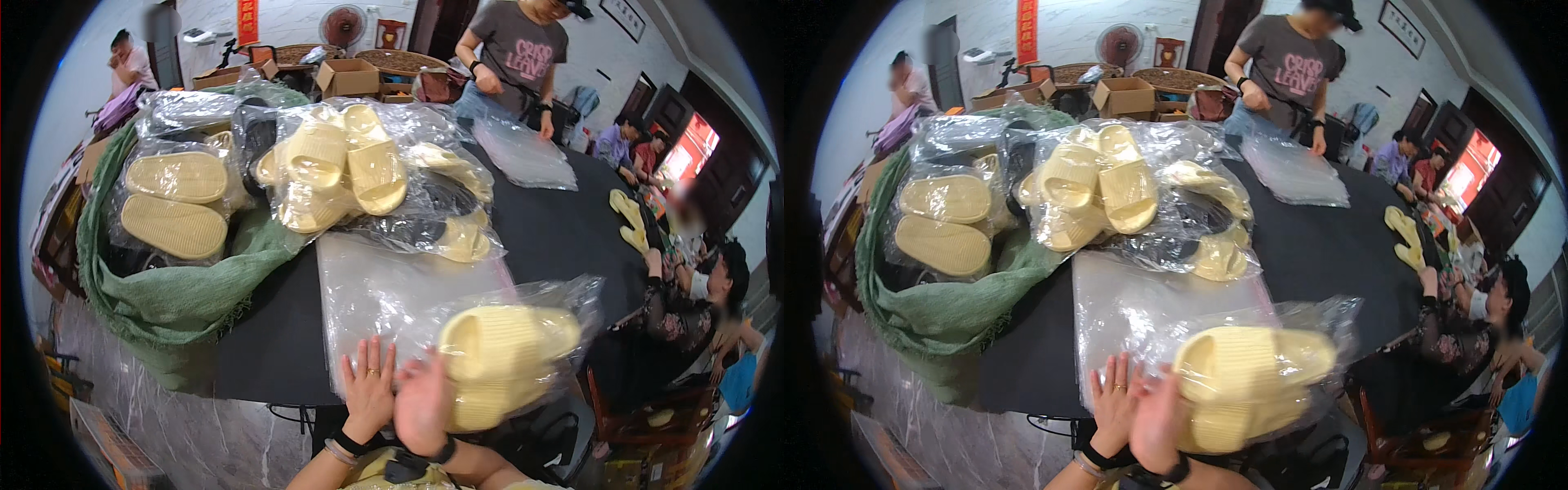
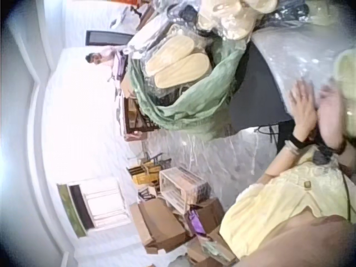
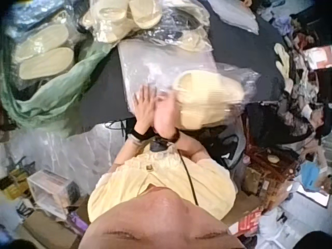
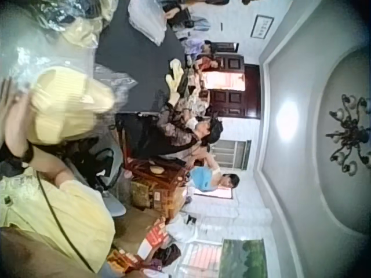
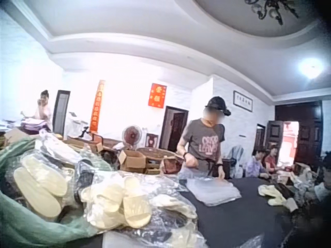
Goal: Pack sandals into plastic bags for shipping.
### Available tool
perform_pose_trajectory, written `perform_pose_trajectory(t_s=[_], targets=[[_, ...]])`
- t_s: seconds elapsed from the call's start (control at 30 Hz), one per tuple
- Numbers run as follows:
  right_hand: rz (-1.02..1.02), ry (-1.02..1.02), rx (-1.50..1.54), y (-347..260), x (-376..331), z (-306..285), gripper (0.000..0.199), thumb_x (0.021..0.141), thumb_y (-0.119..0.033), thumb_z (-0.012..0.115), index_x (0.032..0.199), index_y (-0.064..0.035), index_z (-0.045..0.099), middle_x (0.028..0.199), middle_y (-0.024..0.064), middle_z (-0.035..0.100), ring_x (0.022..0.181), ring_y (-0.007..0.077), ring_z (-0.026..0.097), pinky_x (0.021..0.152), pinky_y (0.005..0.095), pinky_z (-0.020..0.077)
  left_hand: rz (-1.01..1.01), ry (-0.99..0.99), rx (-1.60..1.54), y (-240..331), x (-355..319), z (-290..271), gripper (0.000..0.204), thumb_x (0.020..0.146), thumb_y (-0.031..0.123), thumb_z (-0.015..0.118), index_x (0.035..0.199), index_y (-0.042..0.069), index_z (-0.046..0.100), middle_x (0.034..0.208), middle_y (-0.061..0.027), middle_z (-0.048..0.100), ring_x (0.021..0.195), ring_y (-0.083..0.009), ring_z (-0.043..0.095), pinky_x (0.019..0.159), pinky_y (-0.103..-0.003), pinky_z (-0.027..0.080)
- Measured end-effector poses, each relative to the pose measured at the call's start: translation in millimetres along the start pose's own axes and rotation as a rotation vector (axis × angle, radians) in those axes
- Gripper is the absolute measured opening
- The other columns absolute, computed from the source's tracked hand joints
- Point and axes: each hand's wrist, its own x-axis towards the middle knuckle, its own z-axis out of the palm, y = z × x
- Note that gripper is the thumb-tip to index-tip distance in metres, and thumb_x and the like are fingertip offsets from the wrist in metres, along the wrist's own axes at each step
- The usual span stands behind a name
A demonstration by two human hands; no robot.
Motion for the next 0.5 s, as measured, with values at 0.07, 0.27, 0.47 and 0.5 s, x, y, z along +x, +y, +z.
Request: perform_pose_trajectory(t_s=[0.07, 0.27, 0.47, 0.5], targets=[[0.168, -0.051, 0.055, 29.9, 9.0, 16.4, 0.026, 0.098, -0.027, 0.045, 0.116, -0.0084, 0.048, 0.092, 0.0017, 0.056, 0.084, 0.0103, 0.052, 0.073, 0.0273, 0.0439, -0.090, -0.218, -0.061, -5.6, 2.6, 0.9, 0.064, 0.087, 0.044, 0.050, 0.137, 0.006, 0.039, 0.146, -0.0172, 0.030, 0.136, -0.0347, 0.024, 0.109, -0.055, 0.015], [0.238, -0.432, -0.514, 61.3, 50.5, 8.2, 0.031, 0.096, -0.033, 0.048, 0.111, -0.0053, 0.050, 0.090, 0.0051, 0.059, 0.081, 0.0093, 0.054, 0.068, 0.0236, 0.0453, -0.109, -0.211, -0.409, -6.9, -2.2, -4.8, 0.061, 0.090, 0.036, 0.047, 0.139, 0.003, 0.035, 0.145, -0.0177, 0.032, 0.134, -0.0328, 0.028, 0.108, -0.047, 0.021], [0.393, -0.971, -0.583, -3.9, 25.2, 12.6, 0.028, 0.096, -0.019, 0.048, 0.118, -0.0021, 0.053, 0.101, 0.0079, 0.062, 0.084, 0.0136, 0.060, 0.075, 0.0248, 0.0473, -0.171, 0.001, -0.873, -10.4, -17.3, -14.1, 0.060, 0.091, 0.032, 0.046, 0.140, 0.000, 0.031, 0.142, -0.0191, 0.036, 0.130, -0.0295, 0.035, 0.105, -0.038, 0.030], [0.224, -1.051, -0.721, -29.6, 18.7, 10.7, 0.027, 0.095, -0.014, 0.050, 0.117, -0.0004, 0.057, 0.102, 0.0096, 0.063, 0.087, 0.0168, 0.061, 0.079, 0.0273, 0.0479, -0.190, 0.044, -0.948, -11.4, -20.6, -16.7, 0.060, 0.092, 0.032, 0.045, 0.141, 0.000, 0.030, 0.142, -0.0193, 0.036, 0.129, -0.0289, 0.036, 0.104, -0.036, 0.031]])
